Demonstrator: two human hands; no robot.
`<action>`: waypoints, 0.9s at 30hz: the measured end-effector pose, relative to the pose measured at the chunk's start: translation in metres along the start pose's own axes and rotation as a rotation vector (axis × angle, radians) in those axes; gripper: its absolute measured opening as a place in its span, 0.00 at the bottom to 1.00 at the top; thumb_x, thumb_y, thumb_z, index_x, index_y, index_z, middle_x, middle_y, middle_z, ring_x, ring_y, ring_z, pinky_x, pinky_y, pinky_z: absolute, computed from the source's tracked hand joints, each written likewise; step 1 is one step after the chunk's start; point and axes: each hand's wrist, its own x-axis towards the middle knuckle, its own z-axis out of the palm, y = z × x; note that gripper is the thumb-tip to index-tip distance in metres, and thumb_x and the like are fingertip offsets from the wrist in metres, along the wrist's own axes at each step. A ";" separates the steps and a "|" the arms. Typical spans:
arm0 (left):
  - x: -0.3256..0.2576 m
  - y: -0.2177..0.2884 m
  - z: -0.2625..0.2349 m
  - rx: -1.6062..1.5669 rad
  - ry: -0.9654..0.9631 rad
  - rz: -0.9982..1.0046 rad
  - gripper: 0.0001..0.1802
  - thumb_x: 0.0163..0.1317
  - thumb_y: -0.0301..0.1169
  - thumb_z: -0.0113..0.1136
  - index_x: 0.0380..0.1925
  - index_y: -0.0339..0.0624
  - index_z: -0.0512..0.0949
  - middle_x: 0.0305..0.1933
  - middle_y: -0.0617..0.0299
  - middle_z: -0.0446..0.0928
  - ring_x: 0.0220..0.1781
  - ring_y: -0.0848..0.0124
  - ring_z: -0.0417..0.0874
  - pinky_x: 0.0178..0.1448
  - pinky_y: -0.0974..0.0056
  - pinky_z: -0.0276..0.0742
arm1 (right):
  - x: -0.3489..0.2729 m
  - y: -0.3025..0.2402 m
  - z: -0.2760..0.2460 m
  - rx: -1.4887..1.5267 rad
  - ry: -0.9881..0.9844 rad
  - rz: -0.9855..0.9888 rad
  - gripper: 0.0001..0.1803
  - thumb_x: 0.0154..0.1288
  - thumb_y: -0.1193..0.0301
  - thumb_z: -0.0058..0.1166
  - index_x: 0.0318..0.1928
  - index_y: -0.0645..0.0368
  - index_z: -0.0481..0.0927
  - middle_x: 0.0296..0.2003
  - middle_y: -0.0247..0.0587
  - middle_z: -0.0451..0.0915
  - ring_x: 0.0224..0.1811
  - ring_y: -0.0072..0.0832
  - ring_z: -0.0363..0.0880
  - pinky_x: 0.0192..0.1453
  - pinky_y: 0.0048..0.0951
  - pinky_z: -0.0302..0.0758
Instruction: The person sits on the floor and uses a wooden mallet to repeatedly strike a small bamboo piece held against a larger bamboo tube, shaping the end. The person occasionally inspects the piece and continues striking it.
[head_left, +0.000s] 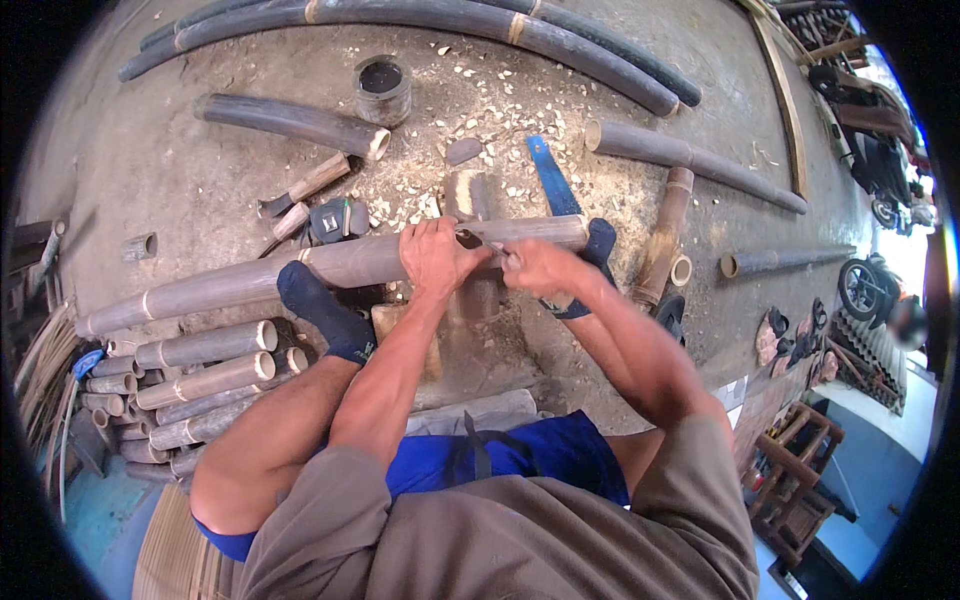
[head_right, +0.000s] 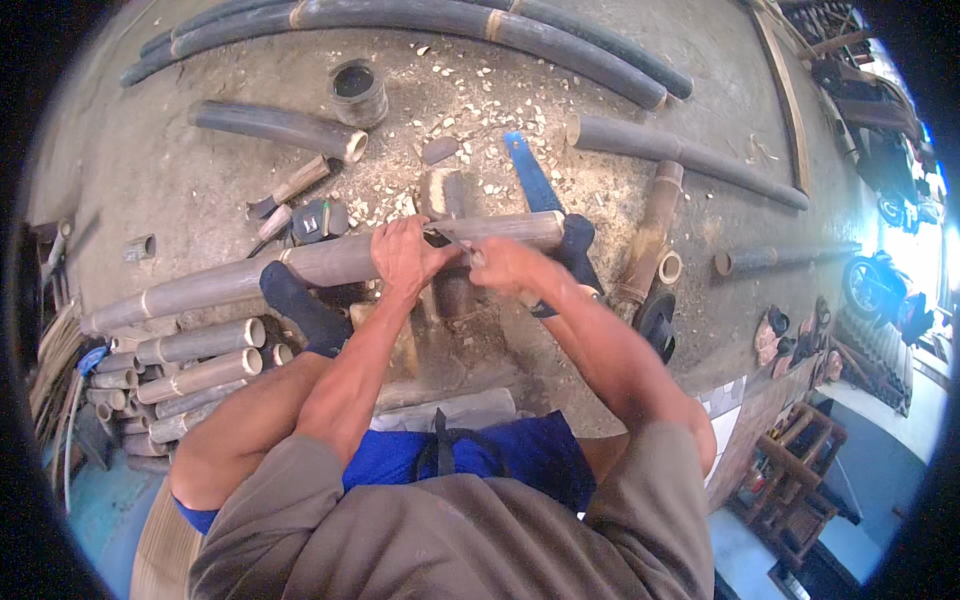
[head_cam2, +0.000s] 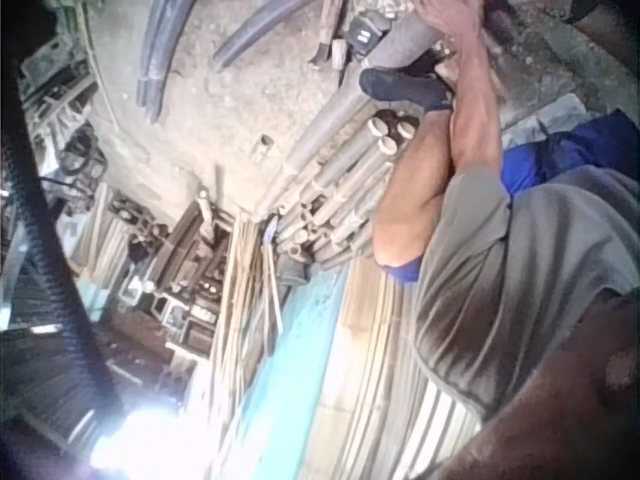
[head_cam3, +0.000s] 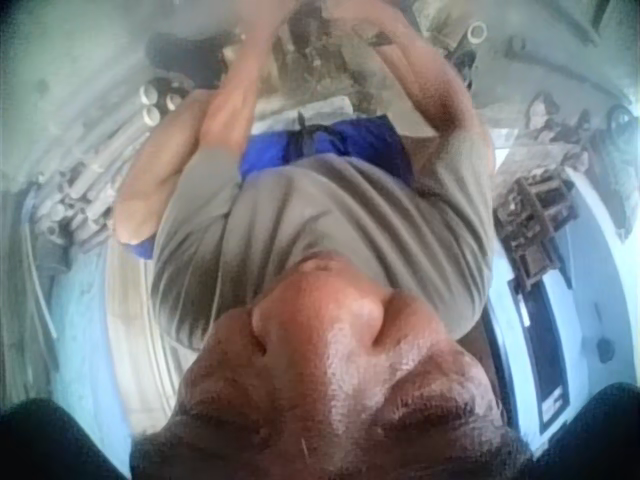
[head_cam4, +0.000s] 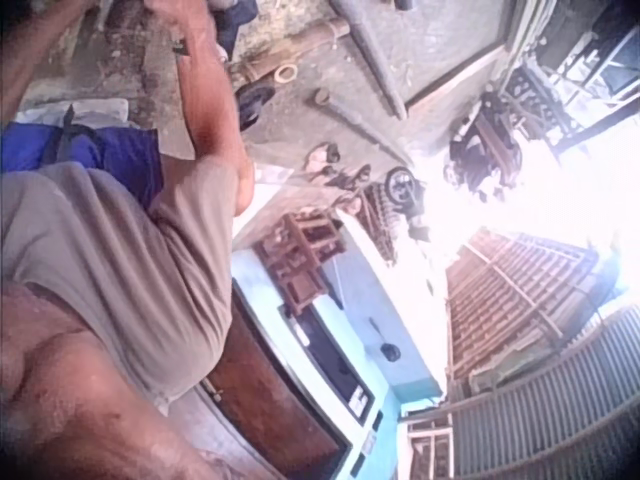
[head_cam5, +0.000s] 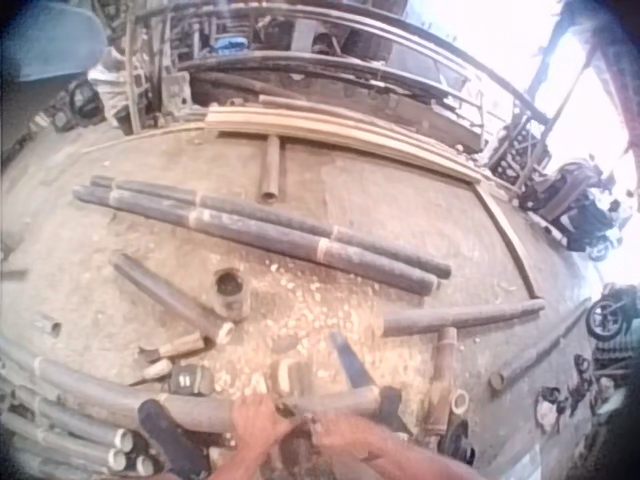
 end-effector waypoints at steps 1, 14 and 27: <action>0.002 0.005 -0.001 0.000 -0.023 -0.004 0.44 0.38 0.67 0.80 0.45 0.42 0.87 0.46 0.51 0.88 0.54 0.60 0.87 0.66 0.54 0.70 | 0.014 0.004 -0.012 -0.118 -0.041 0.026 0.24 0.57 0.65 0.60 0.53 0.61 0.84 0.29 0.54 0.86 0.30 0.44 0.88 0.37 0.44 0.83; 0.022 -0.047 -0.051 0.287 -0.368 0.253 0.56 0.34 0.72 0.80 0.57 0.43 0.80 0.51 0.47 0.86 0.55 0.50 0.88 0.60 0.48 0.82 | -0.001 0.021 0.075 0.219 0.079 -0.128 0.22 0.62 0.59 0.62 0.50 0.63 0.82 0.34 0.59 0.85 0.38 0.46 0.85 0.47 0.47 0.78; 0.020 -0.060 -0.041 0.271 -0.286 0.351 0.46 0.49 0.59 0.77 0.64 0.45 0.76 0.59 0.54 0.83 0.64 0.56 0.82 0.69 0.51 0.75 | 0.026 -0.063 0.130 1.346 0.266 0.139 0.13 0.71 0.64 0.60 0.48 0.60 0.79 0.29 0.42 0.81 0.31 0.37 0.84 0.34 0.44 0.82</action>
